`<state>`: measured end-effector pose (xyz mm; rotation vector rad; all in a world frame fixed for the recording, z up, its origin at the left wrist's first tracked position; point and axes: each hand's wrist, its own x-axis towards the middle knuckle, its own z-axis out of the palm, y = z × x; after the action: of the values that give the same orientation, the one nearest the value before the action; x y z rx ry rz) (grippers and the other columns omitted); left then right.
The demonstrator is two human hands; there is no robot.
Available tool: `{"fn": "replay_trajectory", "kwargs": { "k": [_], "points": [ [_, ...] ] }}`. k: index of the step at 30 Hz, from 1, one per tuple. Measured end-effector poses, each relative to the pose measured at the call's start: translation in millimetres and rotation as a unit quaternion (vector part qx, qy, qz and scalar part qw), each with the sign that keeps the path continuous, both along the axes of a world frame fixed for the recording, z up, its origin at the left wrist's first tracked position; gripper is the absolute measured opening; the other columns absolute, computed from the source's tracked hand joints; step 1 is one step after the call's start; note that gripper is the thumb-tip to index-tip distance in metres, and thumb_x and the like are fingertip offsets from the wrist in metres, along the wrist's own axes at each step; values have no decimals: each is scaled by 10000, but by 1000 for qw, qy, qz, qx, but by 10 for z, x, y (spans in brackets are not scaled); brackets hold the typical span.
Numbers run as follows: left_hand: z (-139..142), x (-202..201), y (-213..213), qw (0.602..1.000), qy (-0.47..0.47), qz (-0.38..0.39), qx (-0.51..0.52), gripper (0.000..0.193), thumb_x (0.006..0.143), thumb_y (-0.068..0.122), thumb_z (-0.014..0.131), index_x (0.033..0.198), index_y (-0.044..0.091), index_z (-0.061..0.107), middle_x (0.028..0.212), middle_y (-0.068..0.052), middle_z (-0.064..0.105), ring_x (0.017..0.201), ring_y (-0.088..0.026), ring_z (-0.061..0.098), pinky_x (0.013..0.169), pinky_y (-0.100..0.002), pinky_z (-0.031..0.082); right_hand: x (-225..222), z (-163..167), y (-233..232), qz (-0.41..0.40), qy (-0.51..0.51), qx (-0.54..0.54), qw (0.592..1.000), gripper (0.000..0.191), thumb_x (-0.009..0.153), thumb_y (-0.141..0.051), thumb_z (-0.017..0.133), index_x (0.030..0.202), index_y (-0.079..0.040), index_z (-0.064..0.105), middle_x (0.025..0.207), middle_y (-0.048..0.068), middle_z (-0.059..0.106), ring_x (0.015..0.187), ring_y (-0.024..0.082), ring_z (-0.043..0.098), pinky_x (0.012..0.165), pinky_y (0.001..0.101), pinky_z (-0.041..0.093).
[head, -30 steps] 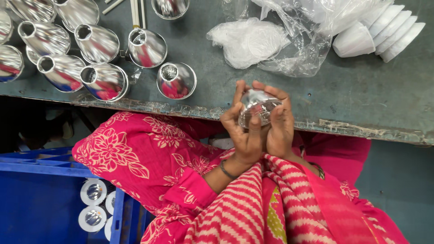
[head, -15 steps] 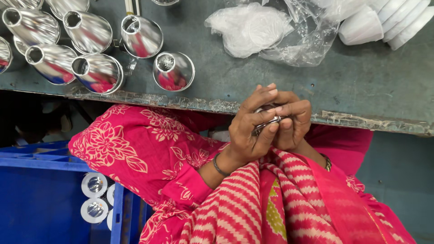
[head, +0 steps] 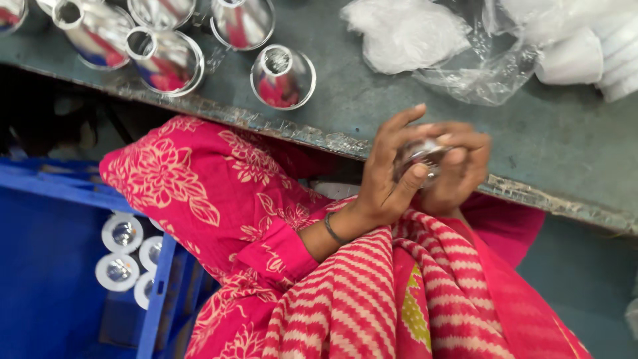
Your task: The person wraps silver conical lamp reflectors in white foam and plastic sheets and places the wrapped pieces into a blue crate, working through the parts one at a time at a workbench.
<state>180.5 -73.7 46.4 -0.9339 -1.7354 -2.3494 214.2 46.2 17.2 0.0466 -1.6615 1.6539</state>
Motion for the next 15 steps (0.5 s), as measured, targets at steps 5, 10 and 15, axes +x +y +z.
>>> {"fn": "replay_trajectory", "kwargs": {
  "k": [5,10,15],
  "points": [
    [-167,-132,111,991,-132,-34,5,355,1148,254,565,1413,18,567,1506,-158,566,1371,-237,570,1192,-331,449,-124,325,166,108,-109,-42,987,475,1167,-396,560,1410,8,493,1357,134,623,1212,182,594,1113,321,469],
    [-381,-318,130,976,-213,-6,48,398,1167,291,554,1452,15,534,1370,-167,652,1217,-206,629,1073,-308,535,-158,646,181,184,-242,81,949,524,1087,-247,602,1506,40,474,1412,115,608,1296,190,590,1114,316,495],
    [-467,-377,129,960,-214,-26,182,572,1149,395,482,1608,79,356,1467,-116,521,1380,-178,523,1093,-353,556,-787,765,365,192,-147,39,970,426,1155,-92,613,1554,-21,483,1336,95,642,1146,177,657,923,315,603]
  ]
}}
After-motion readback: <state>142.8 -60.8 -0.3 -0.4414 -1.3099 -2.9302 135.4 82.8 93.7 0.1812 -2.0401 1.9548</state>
